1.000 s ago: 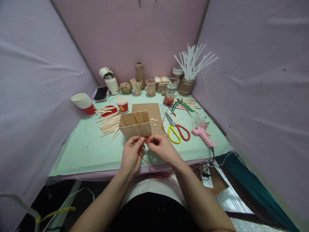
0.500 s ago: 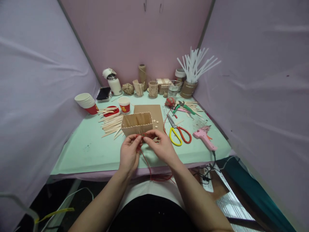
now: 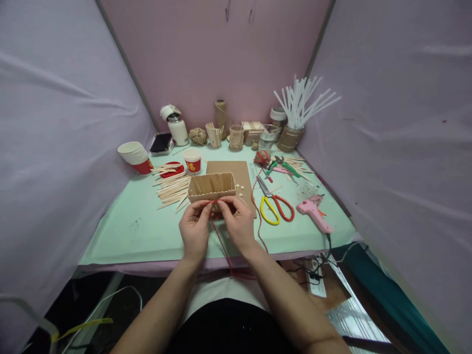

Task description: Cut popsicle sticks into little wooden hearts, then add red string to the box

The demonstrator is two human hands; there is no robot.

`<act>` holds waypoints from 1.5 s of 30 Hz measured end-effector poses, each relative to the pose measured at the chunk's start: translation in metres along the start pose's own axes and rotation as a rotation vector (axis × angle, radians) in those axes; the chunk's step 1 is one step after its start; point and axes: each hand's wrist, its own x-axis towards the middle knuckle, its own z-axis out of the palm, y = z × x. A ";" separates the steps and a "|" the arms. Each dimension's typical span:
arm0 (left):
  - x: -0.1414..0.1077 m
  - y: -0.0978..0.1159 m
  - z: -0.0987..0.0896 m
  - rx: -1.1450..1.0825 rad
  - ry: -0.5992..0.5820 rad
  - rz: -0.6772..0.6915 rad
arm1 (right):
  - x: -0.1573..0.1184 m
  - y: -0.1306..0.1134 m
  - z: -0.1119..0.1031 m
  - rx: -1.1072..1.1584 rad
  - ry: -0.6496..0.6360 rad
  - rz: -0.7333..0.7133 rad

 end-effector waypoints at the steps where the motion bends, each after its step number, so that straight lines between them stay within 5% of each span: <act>1: 0.001 -0.001 0.000 0.014 0.005 0.028 | 0.000 0.000 0.000 -0.048 0.008 -0.055; 6: 0.004 -0.006 0.001 0.114 -0.003 0.109 | 0.002 -0.002 -0.002 -0.295 0.025 -0.268; 11: 0.004 -0.004 0.001 0.080 -0.008 0.054 | 0.004 -0.002 -0.003 -0.357 0.025 -0.242; 17: -0.004 0.009 -0.004 -0.020 -0.113 -0.100 | 0.001 -0.004 -0.010 -0.173 -0.018 -0.196; 24: -0.010 0.020 -0.013 -0.114 -0.266 -0.257 | -0.008 0.001 -0.027 0.316 -0.322 0.142; 28: -0.011 0.025 -0.018 -0.066 -0.292 -0.266 | -0.006 0.000 -0.034 0.338 -0.264 0.304; 38: 0.001 0.030 -0.065 0.549 -0.162 0.111 | 0.005 0.004 -0.059 0.044 -0.006 0.101; 42: -0.007 0.056 -0.060 0.763 -0.289 0.291 | 0.000 -0.009 -0.058 -0.085 -0.203 -0.012; 45: -0.019 0.068 -0.040 0.566 -0.357 0.239 | -0.007 -0.023 -0.050 -0.087 -0.358 -0.088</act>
